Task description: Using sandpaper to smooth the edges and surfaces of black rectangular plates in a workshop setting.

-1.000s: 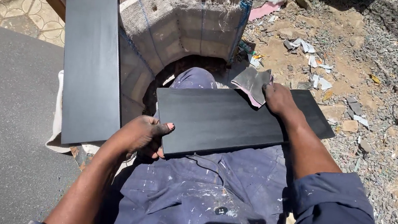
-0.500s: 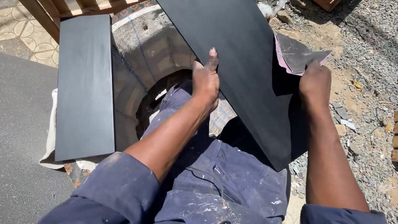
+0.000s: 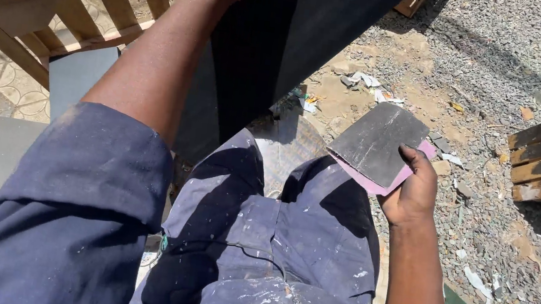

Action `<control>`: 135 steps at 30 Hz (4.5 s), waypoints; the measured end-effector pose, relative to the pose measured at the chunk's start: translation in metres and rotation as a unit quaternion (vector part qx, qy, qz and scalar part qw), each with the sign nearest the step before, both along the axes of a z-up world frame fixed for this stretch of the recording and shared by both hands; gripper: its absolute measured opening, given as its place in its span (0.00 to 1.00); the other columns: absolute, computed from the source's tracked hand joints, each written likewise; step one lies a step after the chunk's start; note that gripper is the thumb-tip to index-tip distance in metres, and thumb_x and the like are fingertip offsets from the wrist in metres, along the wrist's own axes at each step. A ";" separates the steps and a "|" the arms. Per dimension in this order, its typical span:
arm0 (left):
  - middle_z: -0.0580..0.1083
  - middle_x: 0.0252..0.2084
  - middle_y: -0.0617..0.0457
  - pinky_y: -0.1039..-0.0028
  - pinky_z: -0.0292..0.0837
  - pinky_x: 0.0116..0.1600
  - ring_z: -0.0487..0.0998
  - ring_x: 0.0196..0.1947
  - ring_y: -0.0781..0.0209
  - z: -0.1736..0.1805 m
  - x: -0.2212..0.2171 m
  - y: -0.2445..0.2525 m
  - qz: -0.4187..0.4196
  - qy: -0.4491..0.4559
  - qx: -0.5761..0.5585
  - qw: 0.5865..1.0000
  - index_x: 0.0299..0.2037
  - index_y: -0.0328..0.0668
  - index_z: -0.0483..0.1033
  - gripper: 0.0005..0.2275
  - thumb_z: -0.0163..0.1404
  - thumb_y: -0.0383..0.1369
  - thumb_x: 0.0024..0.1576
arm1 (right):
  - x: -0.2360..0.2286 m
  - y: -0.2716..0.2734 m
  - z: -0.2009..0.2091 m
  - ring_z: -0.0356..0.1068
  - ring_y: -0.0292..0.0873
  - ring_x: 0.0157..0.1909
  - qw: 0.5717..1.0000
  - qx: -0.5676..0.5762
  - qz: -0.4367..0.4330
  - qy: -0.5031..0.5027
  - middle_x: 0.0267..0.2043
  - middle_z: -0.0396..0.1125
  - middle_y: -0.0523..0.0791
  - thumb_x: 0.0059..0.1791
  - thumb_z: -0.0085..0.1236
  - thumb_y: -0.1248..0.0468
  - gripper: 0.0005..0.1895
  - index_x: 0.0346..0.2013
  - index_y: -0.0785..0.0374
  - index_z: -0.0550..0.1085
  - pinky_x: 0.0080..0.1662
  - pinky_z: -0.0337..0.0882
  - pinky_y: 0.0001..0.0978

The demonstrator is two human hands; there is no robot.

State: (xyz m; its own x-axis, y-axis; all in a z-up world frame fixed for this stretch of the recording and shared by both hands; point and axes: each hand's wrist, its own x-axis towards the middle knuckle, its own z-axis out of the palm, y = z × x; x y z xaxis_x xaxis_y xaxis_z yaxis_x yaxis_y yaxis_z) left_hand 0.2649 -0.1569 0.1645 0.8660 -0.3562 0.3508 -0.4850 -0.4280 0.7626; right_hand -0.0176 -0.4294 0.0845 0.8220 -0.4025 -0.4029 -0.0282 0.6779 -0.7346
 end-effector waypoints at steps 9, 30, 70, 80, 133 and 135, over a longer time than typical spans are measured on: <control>0.74 0.28 0.53 0.69 0.69 0.37 0.69 0.26 0.62 -0.128 -0.092 -0.027 -0.203 0.300 0.246 0.899 0.35 0.33 0.80 0.27 0.47 0.56 0.61 | -0.073 -0.047 0.030 0.71 0.33 0.34 0.906 -0.413 -0.046 0.081 0.39 0.72 0.43 0.49 0.59 0.73 0.09 0.43 0.69 0.74 0.38 0.72 0.17; 0.74 0.34 0.41 0.48 0.74 0.46 0.77 0.44 0.34 -0.179 -0.147 0.068 0.123 0.257 0.245 0.927 0.31 0.48 0.81 0.13 0.58 0.48 0.56 | 0.039 0.003 -0.082 0.40 0.52 0.81 0.486 -0.724 0.436 0.220 0.78 0.50 0.52 0.52 0.33 0.49 0.35 0.73 0.58 0.60 0.76 0.34 0.50; 0.67 0.15 0.36 0.55 0.65 0.34 0.73 0.22 0.34 -0.163 -0.155 0.047 0.202 0.280 0.108 0.932 0.14 0.41 0.70 0.30 0.44 0.54 0.65 | 0.037 0.145 -0.041 0.35 0.49 0.81 0.449 -0.718 0.519 0.119 0.80 0.40 0.53 0.51 0.34 0.53 0.38 0.76 0.63 0.50 0.76 0.31 0.48; 0.70 0.17 0.40 0.54 0.69 0.37 0.77 0.28 0.34 -0.164 -0.149 0.040 0.222 0.259 0.158 0.927 0.16 0.47 0.76 0.28 0.46 0.56 0.64 | 0.018 0.137 -0.061 0.40 0.55 0.80 0.459 -0.773 0.426 0.100 0.79 0.43 0.56 0.53 0.36 0.55 0.35 0.73 0.69 0.56 0.75 0.37 0.52; 0.75 0.39 0.50 0.58 0.69 0.56 0.72 0.50 0.51 -0.181 -0.176 0.027 0.068 0.143 0.262 0.952 0.41 0.51 0.84 0.12 0.55 0.46 0.58 | -0.002 0.040 -0.079 0.40 0.53 0.80 0.471 -0.739 0.476 0.077 0.80 0.43 0.50 0.59 0.32 0.51 0.32 0.76 0.62 0.52 0.75 0.38 0.52; 0.75 0.40 0.51 0.59 0.70 0.57 0.71 0.51 0.52 -0.181 -0.179 0.025 0.072 0.155 0.273 0.947 0.41 0.52 0.84 0.11 0.55 0.45 0.58 | -0.008 -0.054 -0.139 0.38 0.55 0.81 0.473 -0.712 0.432 0.288 0.82 0.31 0.55 0.56 0.23 0.49 0.39 0.75 0.71 0.49 0.76 0.34 0.54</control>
